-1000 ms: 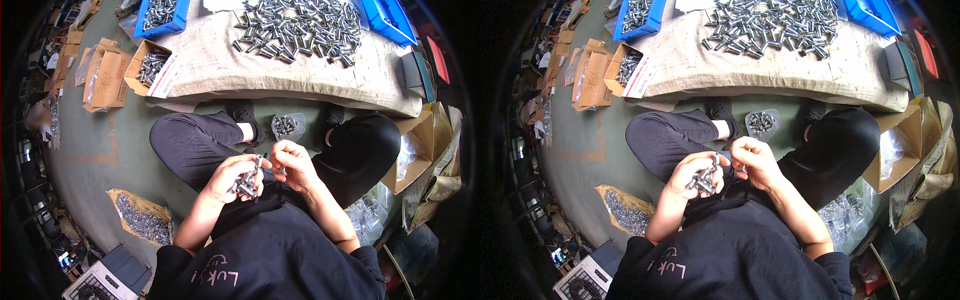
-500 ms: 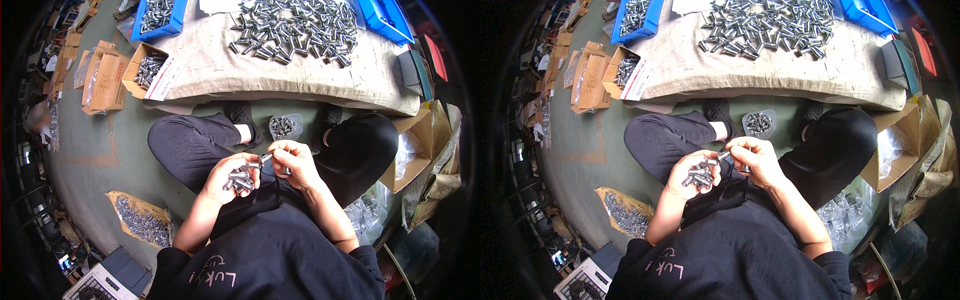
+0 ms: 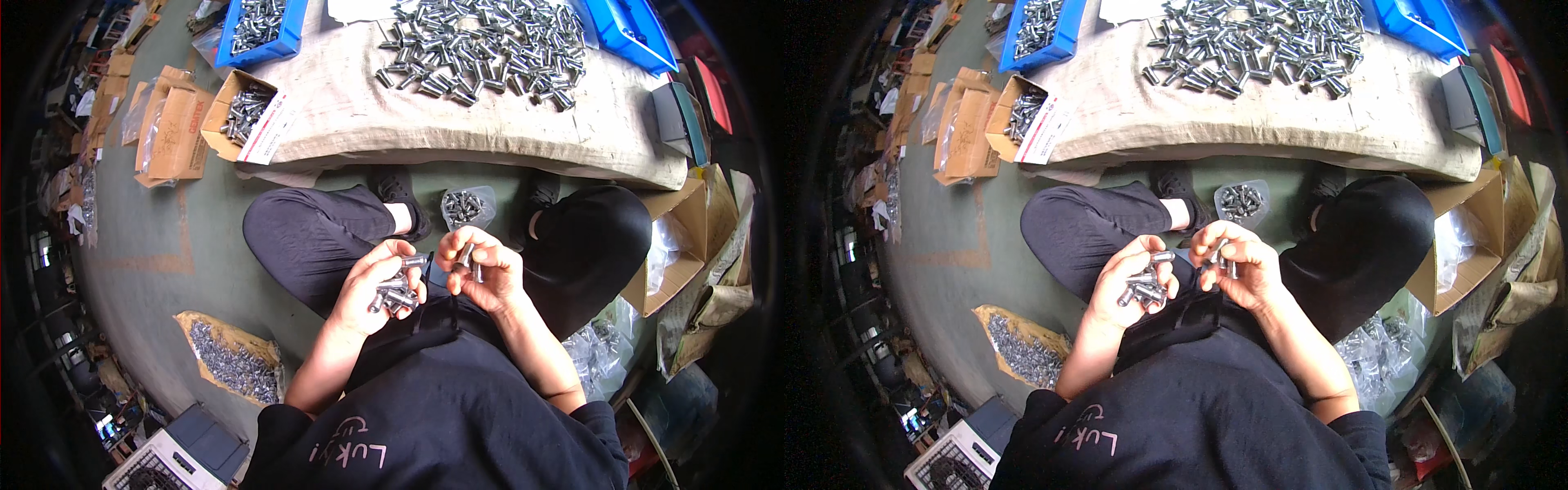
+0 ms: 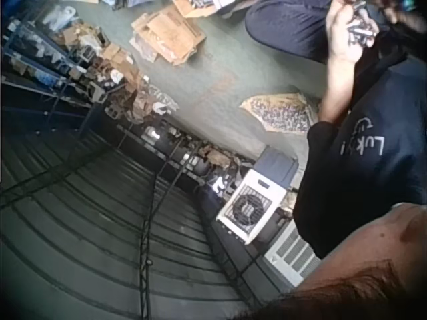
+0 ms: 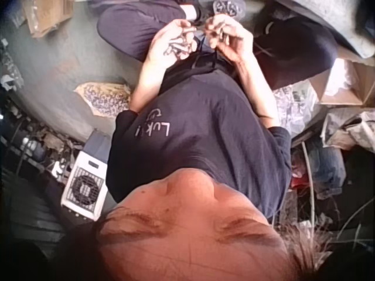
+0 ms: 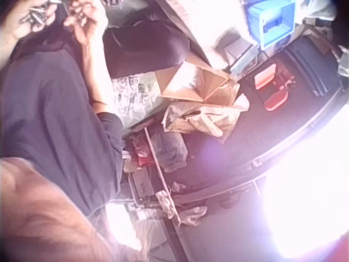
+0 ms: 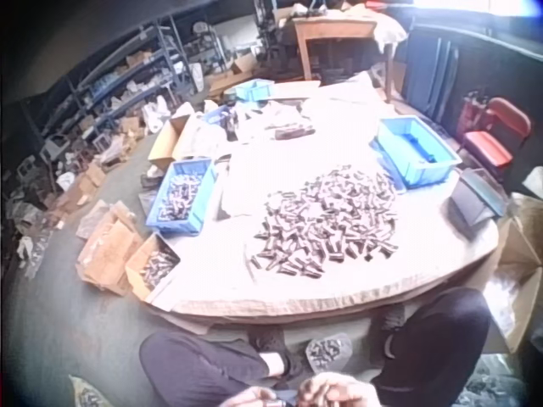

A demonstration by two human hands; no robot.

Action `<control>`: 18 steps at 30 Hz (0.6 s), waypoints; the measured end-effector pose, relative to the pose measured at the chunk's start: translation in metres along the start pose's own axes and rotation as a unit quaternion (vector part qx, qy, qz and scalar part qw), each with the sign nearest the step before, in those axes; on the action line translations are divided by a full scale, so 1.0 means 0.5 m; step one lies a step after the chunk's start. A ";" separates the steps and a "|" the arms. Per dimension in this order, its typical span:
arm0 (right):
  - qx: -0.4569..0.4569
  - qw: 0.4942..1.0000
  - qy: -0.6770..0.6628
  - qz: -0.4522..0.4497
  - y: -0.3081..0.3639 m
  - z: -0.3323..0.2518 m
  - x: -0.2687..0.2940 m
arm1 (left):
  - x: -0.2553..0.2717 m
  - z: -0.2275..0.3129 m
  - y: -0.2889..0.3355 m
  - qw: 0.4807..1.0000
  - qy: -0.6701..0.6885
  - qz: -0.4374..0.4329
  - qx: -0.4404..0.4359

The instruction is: The person assembles small metal components by hand, inserting metal studs into connectors.

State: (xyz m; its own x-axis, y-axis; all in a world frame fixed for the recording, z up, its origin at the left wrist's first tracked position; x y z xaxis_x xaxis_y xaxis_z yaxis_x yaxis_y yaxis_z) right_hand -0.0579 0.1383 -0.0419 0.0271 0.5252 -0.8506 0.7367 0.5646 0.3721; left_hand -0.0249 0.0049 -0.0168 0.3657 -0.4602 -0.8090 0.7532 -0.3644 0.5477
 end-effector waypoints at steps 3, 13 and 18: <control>-0.021 0.991 0.129 0.031 0.006 0.019 0.011 | -0.002 -0.004 -0.003 1.000 0.003 -0.004 -0.014; 0.084 0.899 0.422 0.077 0.020 0.002 -0.019 | -0.020 -0.005 0.000 0.998 -0.034 0.008 -0.044; 0.120 0.922 0.368 0.031 0.020 -0.008 -0.046 | -0.004 -0.005 -0.003 0.998 -0.036 0.001 -0.046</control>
State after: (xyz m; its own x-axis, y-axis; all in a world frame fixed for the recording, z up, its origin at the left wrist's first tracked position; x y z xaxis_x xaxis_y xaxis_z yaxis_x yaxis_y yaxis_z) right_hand -0.0538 0.1345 -0.0173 -0.3264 0.8911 -0.3153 0.8797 0.4084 0.2435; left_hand -0.0254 0.0085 -0.0165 0.3297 -0.5185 -0.7890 0.8012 -0.2884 0.5243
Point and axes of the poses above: each hand's wrist, its own y-axis away from the middle knuckle, its own x-axis out of the back of the hand, z = x × y, the point moved 5 cm from there along -y, towards the middle knuckle, and after that the axes turned 14 degrees about y, right-handed, at the moved point
